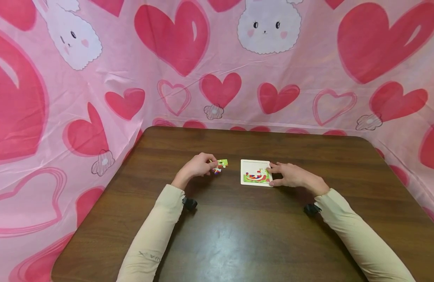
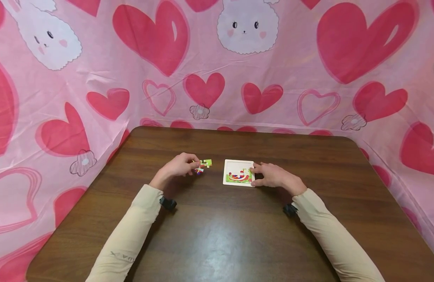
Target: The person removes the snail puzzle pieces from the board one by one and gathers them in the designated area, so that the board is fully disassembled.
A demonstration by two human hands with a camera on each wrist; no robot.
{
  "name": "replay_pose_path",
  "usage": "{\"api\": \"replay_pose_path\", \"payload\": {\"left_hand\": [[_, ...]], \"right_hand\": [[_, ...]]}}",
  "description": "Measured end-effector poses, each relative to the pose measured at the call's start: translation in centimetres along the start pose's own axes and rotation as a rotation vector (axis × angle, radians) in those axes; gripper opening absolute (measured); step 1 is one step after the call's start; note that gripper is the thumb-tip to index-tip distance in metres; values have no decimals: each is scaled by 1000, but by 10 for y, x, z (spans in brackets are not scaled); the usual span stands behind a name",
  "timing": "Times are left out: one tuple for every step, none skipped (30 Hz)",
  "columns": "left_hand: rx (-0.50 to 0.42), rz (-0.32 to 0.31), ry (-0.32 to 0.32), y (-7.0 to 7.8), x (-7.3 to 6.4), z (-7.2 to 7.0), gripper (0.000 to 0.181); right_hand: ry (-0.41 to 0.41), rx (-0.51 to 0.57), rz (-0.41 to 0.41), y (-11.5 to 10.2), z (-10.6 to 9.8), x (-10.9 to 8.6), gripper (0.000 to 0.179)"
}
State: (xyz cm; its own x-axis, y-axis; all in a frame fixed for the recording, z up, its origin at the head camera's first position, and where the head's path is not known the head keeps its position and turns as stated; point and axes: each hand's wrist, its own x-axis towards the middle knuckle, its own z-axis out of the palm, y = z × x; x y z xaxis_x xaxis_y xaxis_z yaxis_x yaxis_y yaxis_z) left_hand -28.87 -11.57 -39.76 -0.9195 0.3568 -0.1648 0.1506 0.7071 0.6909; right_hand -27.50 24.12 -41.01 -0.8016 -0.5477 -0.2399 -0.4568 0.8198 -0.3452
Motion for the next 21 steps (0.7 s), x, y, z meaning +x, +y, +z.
{"api": "replay_pose_path", "payload": {"left_hand": [[0, -8, -2, -3, 0, -2, 17], [-1, -20, -3, -5, 0, -4, 17], [-9, -29, -4, -8, 0, -6, 17], [-16, -36, -2, -10, 0, -7, 16], [-24, -43, 0, -13, 0, -9, 15], [-38, -51, 1, -15, 1, -10, 14], [-48, -59, 2, -17, 1, -10, 13], [-59, -66, 2, -19, 1, -11, 12], [-72, -73, 2, -20, 1, -11, 11], [-81, -78, 1, -21, 1, -12, 10], [-86, -81, -1, -22, 2, -12, 10], [-91, -86, -4, -22, 2, -12, 10], [-88, -87, -5, -23, 2, -12, 10], [-83, -90, -7, -23, 3, -12, 11], [-76, -94, -7, -24, 3, -11, 11], [-63, -97, -6, -24, 3, -11, 12], [-51, -103, -5, -24, 4, -11, 13], [-35, -105, -1, -25, 4, -11, 14], [-18, -106, 3, -25, 4, -10, 15], [-5, -107, 6, -26, 4, -10, 16], [5, -107, 9, -26, 5, -10, 17]], "right_hand": [[-1, 2, 3, 0, 0, 0, 71], [-2, 5, 7, -1, 0, 1, 71], [0, 3, 4, -1, -1, 1, 71], [0, 1, 3, -1, -1, 1, 71], [1, -2, -1, -1, -1, 1, 72], [0, 1, 0, -1, -1, 1, 72], [-1, 2, 1, -1, -1, 2, 72], [-2, 3, 2, -1, -1, 2, 72], [-2, 1, 1, 0, -1, 2, 72], [-3, 2, 4, 0, -1, 2, 72], [-4, 3, 7, 1, 0, 3, 72], [-5, 5, 10, 1, 0, 3, 71], [-6, 7, 14, 1, 0, 2, 71], [-6, 4, 13, 1, 0, 2, 71], [-6, 3, 12, 1, 0, 2, 71], [-7, 2, 11, 1, 0, 2, 71], [-8, 3, 10, 1, 0, 1, 71], [-8, 4, 8, 1, 0, 1, 70], [-8, 4, 7, 1, 0, 1, 70], [-9, 5, 6, 1, 0, 1, 70], [-8, 8, 5, 1, 0, 1, 70]]}}
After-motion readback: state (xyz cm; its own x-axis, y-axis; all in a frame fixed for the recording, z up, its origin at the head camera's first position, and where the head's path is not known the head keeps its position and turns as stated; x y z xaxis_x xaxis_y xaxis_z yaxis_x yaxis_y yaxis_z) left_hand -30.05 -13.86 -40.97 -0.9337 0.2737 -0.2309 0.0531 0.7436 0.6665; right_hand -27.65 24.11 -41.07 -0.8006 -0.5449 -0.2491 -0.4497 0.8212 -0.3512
